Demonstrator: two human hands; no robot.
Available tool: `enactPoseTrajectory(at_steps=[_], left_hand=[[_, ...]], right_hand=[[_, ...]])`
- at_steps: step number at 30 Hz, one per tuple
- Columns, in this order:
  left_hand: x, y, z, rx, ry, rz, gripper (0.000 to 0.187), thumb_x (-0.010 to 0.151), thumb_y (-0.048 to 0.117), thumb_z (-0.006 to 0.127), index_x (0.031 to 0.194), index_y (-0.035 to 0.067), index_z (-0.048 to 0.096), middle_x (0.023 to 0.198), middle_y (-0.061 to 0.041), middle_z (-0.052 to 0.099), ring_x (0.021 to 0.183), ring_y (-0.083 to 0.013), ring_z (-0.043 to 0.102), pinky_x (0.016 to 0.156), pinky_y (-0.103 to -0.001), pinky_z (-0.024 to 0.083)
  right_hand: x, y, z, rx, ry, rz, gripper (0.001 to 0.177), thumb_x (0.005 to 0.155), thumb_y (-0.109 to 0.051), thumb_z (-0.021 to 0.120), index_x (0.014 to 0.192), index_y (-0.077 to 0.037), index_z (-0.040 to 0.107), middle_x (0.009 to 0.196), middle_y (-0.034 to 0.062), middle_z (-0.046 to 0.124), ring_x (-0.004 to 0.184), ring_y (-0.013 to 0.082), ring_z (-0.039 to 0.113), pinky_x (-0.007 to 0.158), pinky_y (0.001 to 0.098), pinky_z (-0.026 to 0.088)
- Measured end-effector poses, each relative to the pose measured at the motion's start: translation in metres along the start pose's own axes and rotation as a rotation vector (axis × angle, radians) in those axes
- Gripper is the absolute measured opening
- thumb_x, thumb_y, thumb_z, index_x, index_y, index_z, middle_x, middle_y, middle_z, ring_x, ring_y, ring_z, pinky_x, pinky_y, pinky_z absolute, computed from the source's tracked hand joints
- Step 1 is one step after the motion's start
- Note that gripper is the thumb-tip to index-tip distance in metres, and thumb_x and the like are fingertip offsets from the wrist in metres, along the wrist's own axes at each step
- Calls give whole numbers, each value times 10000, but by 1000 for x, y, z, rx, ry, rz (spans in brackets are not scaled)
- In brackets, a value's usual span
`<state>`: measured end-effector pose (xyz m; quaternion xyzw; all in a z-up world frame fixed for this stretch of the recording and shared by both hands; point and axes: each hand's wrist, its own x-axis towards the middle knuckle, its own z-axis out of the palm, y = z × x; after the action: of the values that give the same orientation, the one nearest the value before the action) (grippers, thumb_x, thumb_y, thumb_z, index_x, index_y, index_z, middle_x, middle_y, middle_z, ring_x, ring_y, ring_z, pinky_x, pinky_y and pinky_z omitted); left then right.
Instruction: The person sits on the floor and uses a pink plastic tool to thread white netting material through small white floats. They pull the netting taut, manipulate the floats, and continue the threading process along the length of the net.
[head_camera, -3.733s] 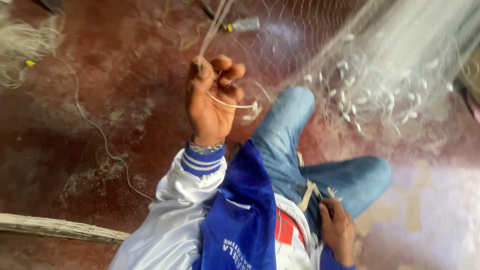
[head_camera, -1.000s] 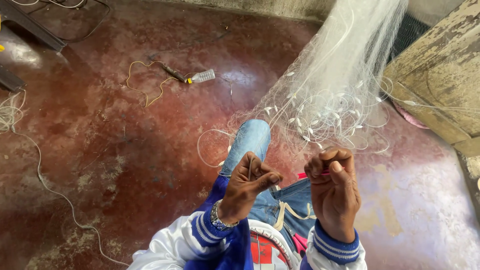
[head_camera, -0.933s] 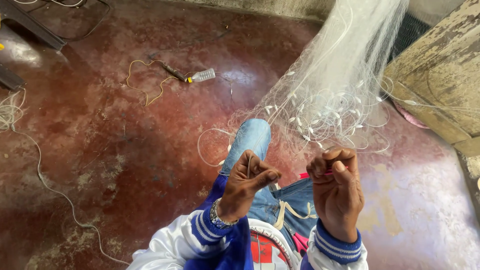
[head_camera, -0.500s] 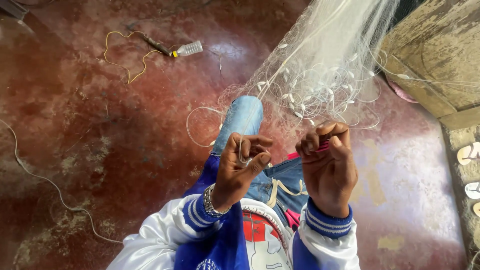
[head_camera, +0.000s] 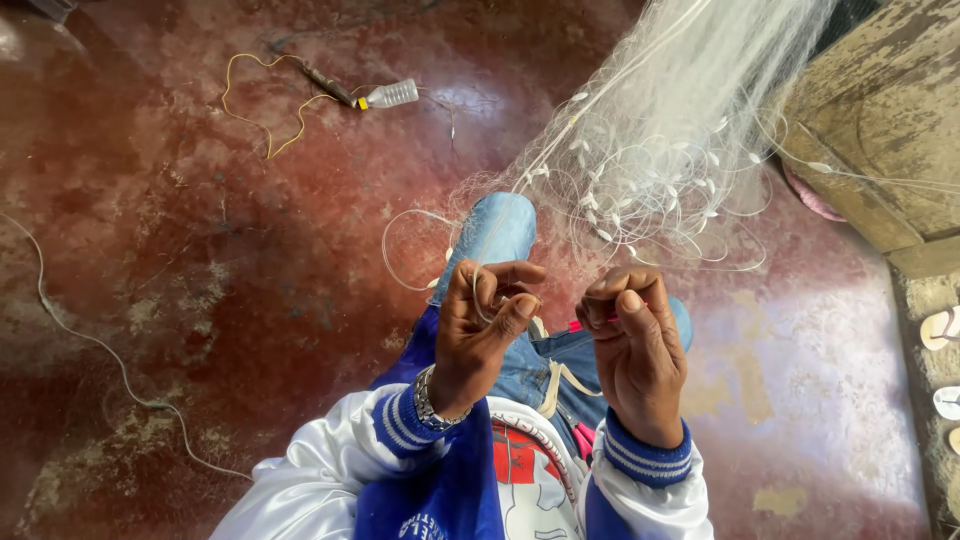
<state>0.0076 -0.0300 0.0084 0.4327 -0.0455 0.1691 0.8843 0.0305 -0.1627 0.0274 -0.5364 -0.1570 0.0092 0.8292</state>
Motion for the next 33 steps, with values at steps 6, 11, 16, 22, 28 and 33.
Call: enactPoseTrajectory(at_steps=[6,11,16,22,28,33], left_hand=[[2,2,-2,-48,51,-118,293,858,44,590,762,130,328,850,-155,639,637,-116,594,516,-185,459],[5,-3,-7,-240,120,-230,265,842,17,602,773,101,361,806,-166,654,603,-128,626,483,-176,497],[6,-6,-14,-359,146,-362,267,841,-2,601,771,96,363,784,-176,653,615,-185,648,485,-220,538],[5,-2,-14,-428,138,-416,278,840,0,604,783,107,354,782,-172,643,664,-213,664,521,-254,567],[6,3,-16,-409,88,-463,285,841,4,586,789,125,333,807,-114,617,715,-171,636,544,-245,541],[6,2,-17,-390,87,-468,290,836,19,598,792,130,333,804,-89,614,703,-167,633,560,-249,539]], right_hand=[[3,-5,7,-9,1,-12,150,901,-117,369,934,26,402,738,86,323,648,146,299,607,271,298],[1,-4,1,42,57,-28,134,902,-110,375,946,14,401,779,104,350,656,154,327,610,279,314],[1,-14,-2,109,82,-37,138,893,-122,382,961,-3,375,768,97,327,664,169,334,620,301,319],[-5,-24,-11,106,92,-145,118,875,-37,375,977,10,413,804,149,410,689,227,425,645,331,398],[-5,-50,-2,-323,178,-283,159,955,-186,456,969,-34,499,920,102,496,776,174,522,689,220,496],[-20,-57,-30,-163,252,-355,92,1058,-243,414,1135,-204,444,1210,129,465,1147,258,522,848,338,521]])
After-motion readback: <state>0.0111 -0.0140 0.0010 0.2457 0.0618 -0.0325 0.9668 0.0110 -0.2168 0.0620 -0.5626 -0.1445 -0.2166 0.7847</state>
